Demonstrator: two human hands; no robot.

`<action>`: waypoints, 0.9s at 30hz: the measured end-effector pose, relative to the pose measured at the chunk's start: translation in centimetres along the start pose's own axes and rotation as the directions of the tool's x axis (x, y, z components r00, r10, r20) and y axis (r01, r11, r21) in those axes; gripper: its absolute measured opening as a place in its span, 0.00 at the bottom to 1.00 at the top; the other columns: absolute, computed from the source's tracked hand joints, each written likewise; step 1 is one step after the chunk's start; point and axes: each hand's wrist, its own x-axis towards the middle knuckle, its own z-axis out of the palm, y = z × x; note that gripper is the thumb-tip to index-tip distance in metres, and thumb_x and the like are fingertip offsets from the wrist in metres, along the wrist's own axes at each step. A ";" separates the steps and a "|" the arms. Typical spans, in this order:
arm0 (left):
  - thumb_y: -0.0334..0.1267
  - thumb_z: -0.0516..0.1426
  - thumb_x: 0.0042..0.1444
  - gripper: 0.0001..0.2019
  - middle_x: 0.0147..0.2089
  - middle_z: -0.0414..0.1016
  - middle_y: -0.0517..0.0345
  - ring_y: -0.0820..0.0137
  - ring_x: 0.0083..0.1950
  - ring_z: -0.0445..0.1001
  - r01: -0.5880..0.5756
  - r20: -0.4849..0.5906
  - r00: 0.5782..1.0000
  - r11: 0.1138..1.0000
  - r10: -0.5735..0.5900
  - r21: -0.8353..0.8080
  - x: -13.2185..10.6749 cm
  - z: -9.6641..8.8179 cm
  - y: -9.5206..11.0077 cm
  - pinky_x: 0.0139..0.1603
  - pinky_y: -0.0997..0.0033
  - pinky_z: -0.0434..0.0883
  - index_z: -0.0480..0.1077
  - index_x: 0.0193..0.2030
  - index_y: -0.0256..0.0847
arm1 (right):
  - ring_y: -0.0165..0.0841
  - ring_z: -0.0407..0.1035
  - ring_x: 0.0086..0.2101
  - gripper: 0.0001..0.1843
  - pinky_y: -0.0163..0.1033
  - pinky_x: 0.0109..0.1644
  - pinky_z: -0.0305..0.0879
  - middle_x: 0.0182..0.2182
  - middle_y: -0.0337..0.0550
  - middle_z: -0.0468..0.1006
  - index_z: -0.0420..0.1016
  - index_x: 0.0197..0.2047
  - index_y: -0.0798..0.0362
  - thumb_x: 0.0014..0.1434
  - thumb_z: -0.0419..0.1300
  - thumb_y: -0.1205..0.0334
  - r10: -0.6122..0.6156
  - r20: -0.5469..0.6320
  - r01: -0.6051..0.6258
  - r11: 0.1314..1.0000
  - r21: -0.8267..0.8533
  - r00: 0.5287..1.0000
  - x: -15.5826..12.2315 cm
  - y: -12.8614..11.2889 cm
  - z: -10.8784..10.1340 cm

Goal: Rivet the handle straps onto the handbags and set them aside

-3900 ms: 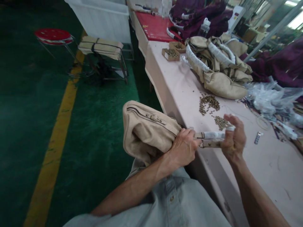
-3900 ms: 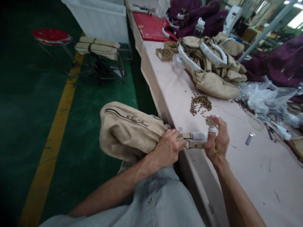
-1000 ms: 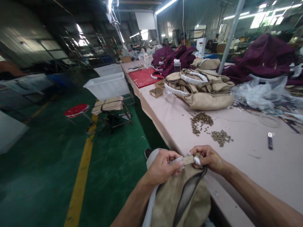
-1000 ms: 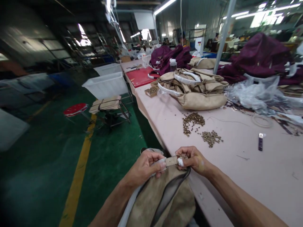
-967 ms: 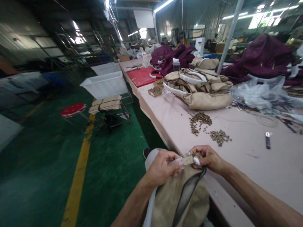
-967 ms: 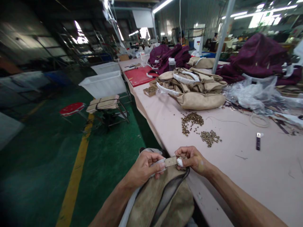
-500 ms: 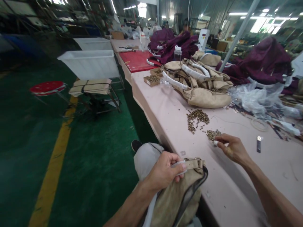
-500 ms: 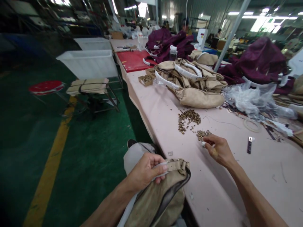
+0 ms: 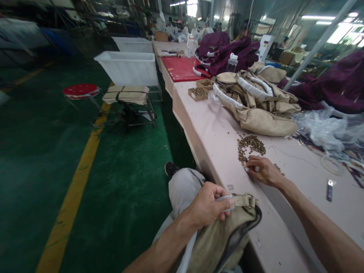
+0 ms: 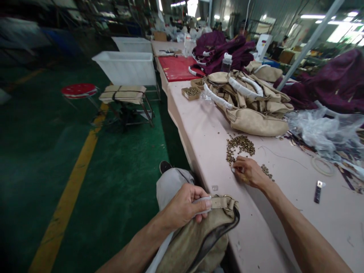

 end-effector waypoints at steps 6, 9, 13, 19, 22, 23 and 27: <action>0.50 0.66 0.54 0.18 0.27 0.78 0.51 0.74 0.22 0.71 0.001 0.001 1.000 1.000 -0.001 -0.030 0.2 -0.3 -0.3 0.22 0.79 0.65 0.77 0.33 0.32 | 0.35 0.70 0.32 0.08 0.40 0.39 0.65 0.34 0.46 0.78 0.79 0.34 0.51 0.62 0.59 0.61 -0.039 0.123 0.038 0.999 0.008 0.992 -1.1 -0.1 -0.8; 0.49 0.66 0.54 0.18 0.26 0.77 0.51 0.74 0.22 0.71 -0.012 0.005 1.000 0.998 0.013 -0.054 0.2 0.0 -0.6 0.23 0.78 0.66 0.77 0.32 0.31 | 0.38 0.71 0.35 0.10 0.42 0.40 0.65 0.38 0.50 0.80 0.82 0.37 0.51 0.62 0.59 0.60 -0.021 0.114 0.018 0.999 0.028 0.993 -1.8 0.3 -0.8; 0.50 0.67 0.52 0.19 0.26 0.78 0.50 0.74 0.21 0.71 -0.018 0.022 1.000 0.998 0.020 -0.064 0.3 0.4 -0.8 0.22 0.78 0.65 0.78 0.33 0.31 | 0.39 0.72 0.35 0.12 0.43 0.40 0.65 0.36 0.48 0.81 0.82 0.32 0.52 0.58 0.64 0.53 0.185 0.090 -0.195 0.975 0.106 0.979 -1.6 1.3 -0.3; 0.47 0.66 0.53 0.16 0.26 0.77 0.53 0.75 0.21 0.71 -0.019 0.001 1.000 0.998 0.019 -0.056 0.1 0.6 -0.8 0.22 0.79 0.65 0.77 0.32 0.32 | 0.33 0.67 0.25 0.17 0.39 0.29 0.59 0.24 0.42 0.78 0.82 0.28 0.55 0.51 0.67 0.48 0.410 0.086 -0.415 0.908 0.056 0.908 0.1 1.7 0.3; 0.45 0.65 0.54 0.15 0.26 0.78 0.53 0.75 0.21 0.71 -0.025 -0.003 1.000 0.998 0.024 -0.057 -0.1 0.5 -0.9 0.22 0.80 0.64 0.77 0.32 0.32 | 0.30 0.64 0.22 0.16 0.37 0.26 0.55 0.20 0.39 0.76 0.82 0.28 0.56 0.48 0.68 0.50 0.460 0.072 -0.462 0.887 0.008 0.885 0.7 1.3 0.2; 0.45 0.65 0.54 0.14 0.26 0.78 0.53 0.76 0.21 0.71 -0.023 -0.010 1.000 0.998 0.022 -0.059 -0.1 0.5 -0.9 0.22 0.80 0.64 0.77 0.33 0.32 | 0.30 0.64 0.21 0.15 0.36 0.25 0.55 0.20 0.38 0.75 0.82 0.29 0.56 0.47 0.68 0.51 0.465 0.069 -0.465 0.885 -0.007 0.883 0.7 1.1 0.1; 0.45 0.65 0.53 0.14 0.26 0.78 0.54 0.76 0.21 0.71 -0.021 -0.019 1.000 0.997 0.019 -0.077 -0.2 0.4 -1.1 0.22 0.80 0.64 0.77 0.32 0.32 | 0.32 0.68 0.23 0.14 0.36 0.26 0.58 0.23 0.39 0.79 0.83 0.33 0.55 0.47 0.67 0.53 0.446 0.047 -0.443 0.894 -0.061 0.894 0.6 0.5 0.0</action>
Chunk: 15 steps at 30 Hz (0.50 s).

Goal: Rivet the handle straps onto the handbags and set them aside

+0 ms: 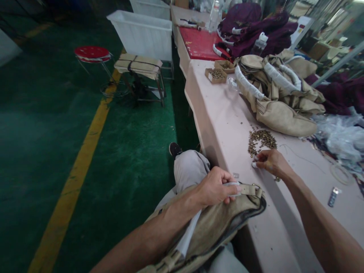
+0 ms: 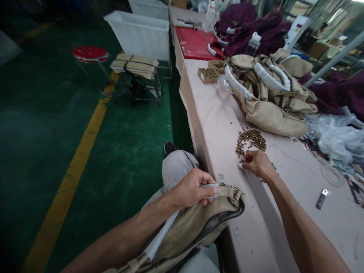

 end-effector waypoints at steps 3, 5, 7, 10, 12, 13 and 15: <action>0.45 0.66 0.53 0.14 0.26 0.78 0.54 0.76 0.21 0.71 0.002 0.005 1.000 1.000 -0.002 -0.008 0.0 -0.1 -0.2 0.22 0.80 0.64 0.77 0.32 0.32 | 0.35 0.71 0.25 0.15 0.38 0.29 0.62 0.25 0.42 0.81 0.85 0.35 0.55 0.52 0.63 0.53 -0.031 -0.036 0.029 0.999 -0.042 0.999 -0.3 0.1 0.3; 0.45 0.66 0.53 0.15 0.27 0.78 0.53 0.76 0.22 0.71 -0.004 0.005 1.000 1.000 0.004 -0.010 0.0 -0.2 -0.3 0.23 0.80 0.64 0.77 0.33 0.32 | 0.37 0.74 0.28 0.16 0.39 0.32 0.65 0.28 0.44 0.83 0.86 0.36 0.55 0.54 0.61 0.54 -0.056 -0.062 0.052 0.996 -0.068 0.996 -0.5 0.4 0.6; 0.46 0.66 0.53 0.15 0.27 0.78 0.53 0.75 0.22 0.71 -0.011 0.010 1.000 1.000 0.011 -0.012 0.0 -0.2 -0.3 0.23 0.79 0.64 0.77 0.33 0.32 | 0.38 0.75 0.30 0.17 0.40 0.35 0.66 0.31 0.47 0.84 0.86 0.37 0.56 0.55 0.60 0.55 -0.085 -0.078 0.078 0.993 -0.088 0.993 -0.8 0.6 0.8; 0.48 0.68 0.51 0.17 0.28 0.79 0.52 0.74 0.23 0.72 -0.026 0.062 0.998 1.000 0.027 -0.017 0.0 -0.3 -0.3 0.24 0.78 0.65 0.78 0.33 0.32 | 0.38 0.75 0.31 0.17 0.40 0.36 0.66 0.33 0.50 0.84 0.85 0.40 0.57 0.56 0.59 0.55 -0.133 -0.079 0.122 0.984 -0.132 0.988 -1.2 0.8 1.0; 0.49 0.70 0.48 0.19 0.29 0.79 0.52 0.74 0.24 0.72 -0.043 0.106 0.993 0.999 0.046 -0.027 0.0 -0.4 -0.3 0.25 0.77 0.66 0.79 0.34 0.32 | 0.38 0.73 0.31 0.15 0.40 0.37 0.63 0.32 0.50 0.82 0.83 0.39 0.57 0.55 0.60 0.57 -0.172 -0.074 0.156 0.972 -0.177 0.982 -1.3 0.6 1.1; 0.50 0.70 0.48 0.20 0.29 0.79 0.53 0.75 0.24 0.71 -0.051 0.120 0.991 0.998 0.054 -0.029 0.0 -0.4 -0.3 0.26 0.77 0.66 0.79 0.35 0.32 | 0.38 0.72 0.31 0.13 0.40 0.36 0.61 0.31 0.50 0.81 0.82 0.36 0.56 0.55 0.60 0.57 -0.192 -0.070 0.175 0.964 -0.200 0.979 -1.3 0.5 1.1; 0.50 0.70 0.48 0.20 0.29 0.78 0.54 0.75 0.25 0.70 -0.060 0.124 0.990 0.998 0.062 -0.016 -0.1 -0.4 -0.3 0.26 0.77 0.65 0.80 0.36 0.32 | 0.37 0.69 0.30 0.08 0.41 0.35 0.58 0.28 0.49 0.78 0.77 0.31 0.54 0.54 0.60 0.59 -0.227 -0.058 0.208 0.951 -0.230 0.972 -1.4 0.0 1.1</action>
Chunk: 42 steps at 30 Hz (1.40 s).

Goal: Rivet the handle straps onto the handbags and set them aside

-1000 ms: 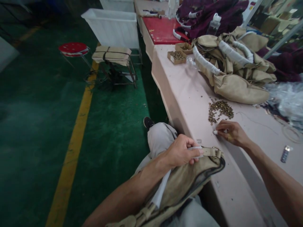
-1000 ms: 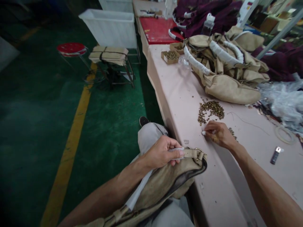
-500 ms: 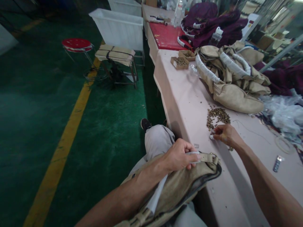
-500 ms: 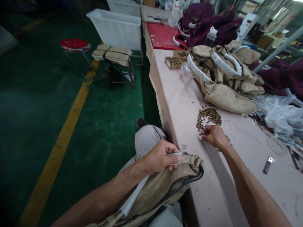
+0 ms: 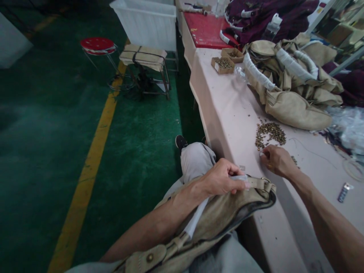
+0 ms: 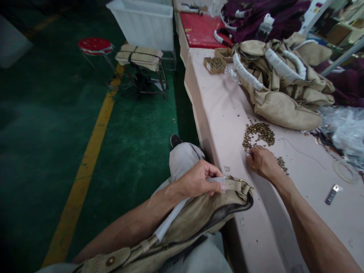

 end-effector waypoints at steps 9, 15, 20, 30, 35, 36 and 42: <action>0.43 0.65 0.50 0.13 0.27 0.74 0.59 0.73 0.29 0.67 -0.024 -0.144 0.987 0.963 0.065 0.268 -0.6 0.8 0.7 0.26 0.76 0.59 0.81 0.34 0.33 | 0.30 0.67 0.29 0.05 0.37 0.35 0.63 0.32 0.38 0.72 0.70 0.44 0.51 0.64 0.60 0.61 -0.256 -0.054 0.261 0.939 0.223 0.965 -6.3 -7.9 -7.1; 0.41 0.63 0.51 0.11 0.26 0.71 0.61 0.73 0.29 0.66 -0.049 -0.147 0.984 0.939 0.104 0.339 -0.4 1.4 0.8 0.27 0.75 0.58 0.79 0.32 0.32 | 0.34 0.64 0.32 0.08 0.39 0.36 0.60 0.34 0.42 0.70 0.69 0.47 0.53 0.65 0.59 0.69 -0.480 -0.019 0.479 0.869 0.126 0.877 -9.6 -12.2 -7.3; 0.38 0.62 0.52 0.09 0.25 0.70 0.62 0.74 0.29 0.65 -0.123 -0.129 0.974 0.910 0.188 0.395 -0.3 1.9 0.8 0.29 0.75 0.59 0.79 0.31 0.32 | 0.35 0.61 0.33 0.06 0.41 0.38 0.58 0.34 0.43 0.70 0.69 0.47 0.53 0.67 0.57 0.70 -0.520 -0.021 0.521 0.853 0.041 0.854 -9.9 -12.7 -6.2; 0.36 0.60 0.53 0.08 0.28 0.74 0.59 0.72 0.31 0.68 -0.162 -0.130 0.960 0.873 0.247 0.461 -0.9 3.2 0.6 0.30 0.74 0.61 0.78 0.35 0.34 | 0.37 0.62 0.33 0.07 0.42 0.37 0.58 0.34 0.44 0.70 0.70 0.46 0.53 0.65 0.56 0.70 -0.428 0.003 0.424 0.897 0.122 0.904 -11.1 -13.0 -6.2; 0.35 0.60 0.54 0.07 0.33 0.78 0.56 0.69 0.35 0.73 -0.214 -0.099 0.949 0.843 0.300 0.494 -1.0 3.5 0.4 0.36 0.73 0.66 0.78 0.36 0.35 | 0.34 0.61 0.29 0.06 0.40 0.33 0.56 0.30 0.39 0.66 0.70 0.42 0.51 0.63 0.55 0.71 -0.362 0.001 0.346 0.894 0.285 0.932 -11.2 -13.1 -6.4; 0.34 0.60 0.54 0.07 0.34 0.78 0.56 0.69 0.36 0.73 -0.229 -0.089 0.946 0.837 0.312 0.497 -1.0 3.5 0.4 0.37 0.73 0.67 0.78 0.37 0.35 | 0.32 0.61 0.28 0.07 0.39 0.32 0.55 0.30 0.38 0.65 0.70 0.40 0.51 0.63 0.56 0.72 -0.351 0.008 0.330 0.886 0.326 0.936 -11.1 -13.1 -6.5; 0.32 0.60 0.53 0.07 0.36 0.78 0.54 0.68 0.38 0.74 -0.273 -0.049 0.940 0.829 0.339 0.489 -0.8 3.4 0.4 0.40 0.72 0.68 0.78 0.37 0.34 | 0.30 0.61 0.26 0.08 0.38 0.29 0.56 0.27 0.36 0.65 0.72 0.37 0.50 0.60 0.57 0.73 -0.268 -0.001 0.244 0.875 0.419 0.963 -11.0 -13.3 -6.3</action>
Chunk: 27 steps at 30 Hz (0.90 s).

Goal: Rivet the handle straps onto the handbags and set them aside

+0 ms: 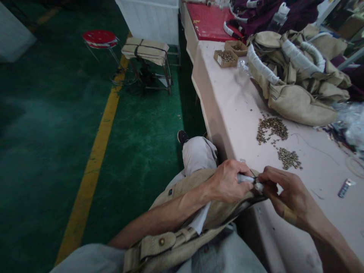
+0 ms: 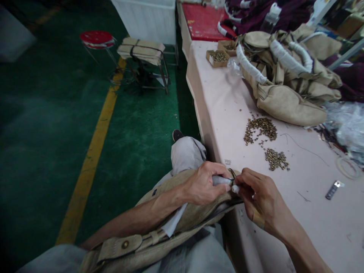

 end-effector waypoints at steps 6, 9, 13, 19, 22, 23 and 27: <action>0.33 0.61 0.52 0.07 0.35 0.79 0.53 0.67 0.37 0.74 0.005 0.018 1.000 0.999 -0.004 -0.032 0.1 0.0 -0.2 0.37 0.72 0.68 0.79 0.36 0.34 | 0.31 0.62 0.25 0.05 0.36 0.26 0.57 0.25 0.36 0.66 0.71 0.34 0.49 0.60 0.59 0.70 0.075 -0.065 -0.072 0.996 0.044 0.995 -0.2 0.0 0.3; 0.33 0.60 0.53 0.06 0.34 0.78 0.54 0.68 0.35 0.74 -0.005 0.031 1.000 1.000 0.006 -0.017 0.0 0.1 -0.2 0.36 0.72 0.67 0.78 0.36 0.34 | 0.32 0.64 0.26 0.04 0.37 0.28 0.61 0.29 0.38 0.71 0.71 0.38 0.50 0.60 0.61 0.68 0.065 -0.114 -0.062 0.998 0.031 0.991 -0.3 0.6 0.4; 0.30 0.59 0.52 0.07 0.36 0.79 0.53 0.68 0.37 0.75 -0.029 0.009 1.000 0.998 0.028 0.058 -0.1 0.3 0.1 0.38 0.72 0.68 0.78 0.37 0.35 | 0.32 0.68 0.29 0.11 0.37 0.31 0.65 0.38 0.45 0.75 0.73 0.47 0.51 0.61 0.58 0.71 -0.026 -0.056 0.024 0.999 -0.040 0.998 -0.4 1.2 0.9; 0.32 0.57 0.57 0.05 0.41 0.78 0.49 0.63 0.39 0.76 -0.106 0.014 0.994 0.879 0.113 0.464 -0.6 -0.3 2.2 0.38 0.68 0.69 0.73 0.40 0.37 | 0.33 0.68 0.30 0.11 0.39 0.33 0.62 0.36 0.44 0.76 0.72 0.48 0.50 0.63 0.59 0.71 -0.136 -0.096 0.106 0.959 -0.265 0.986 -1.2 1.3 0.8; 0.31 0.54 0.58 0.06 0.44 0.76 0.46 0.61 0.37 0.74 -0.217 0.148 0.976 0.681 0.159 0.699 -1.1 -0.6 3.2 0.34 0.64 0.68 0.69 0.42 0.36 | 0.36 0.68 0.33 0.13 0.42 0.37 0.63 0.35 0.46 0.76 0.72 0.49 0.51 0.61 0.63 0.70 -0.233 -0.098 0.185 0.918 -0.350 0.968 -1.7 1.3 0.7; 0.31 0.53 0.59 0.07 0.44 0.75 0.45 0.60 0.37 0.74 -0.234 0.173 0.972 0.630 0.157 0.740 -1.1 -0.7 3.5 0.34 0.63 0.69 0.68 0.43 0.36 | 0.37 0.67 0.33 0.14 0.43 0.37 0.63 0.34 0.46 0.75 0.72 0.49 0.51 0.60 0.64 0.70 -0.261 -0.111 0.205 0.908 -0.366 0.959 -1.8 1.3 0.9; 0.31 0.56 0.57 0.10 0.42 0.76 0.45 0.57 0.37 0.75 -0.179 0.162 0.983 0.611 0.084 0.771 -1.1 -1.2 4.5 0.36 0.61 0.71 0.67 0.46 0.36 | 0.37 0.64 0.32 0.16 0.44 0.36 0.63 0.32 0.47 0.75 0.72 0.48 0.54 0.58 0.65 0.74 -0.341 -0.186 0.233 0.868 -0.438 0.921 -2.2 0.6 2.0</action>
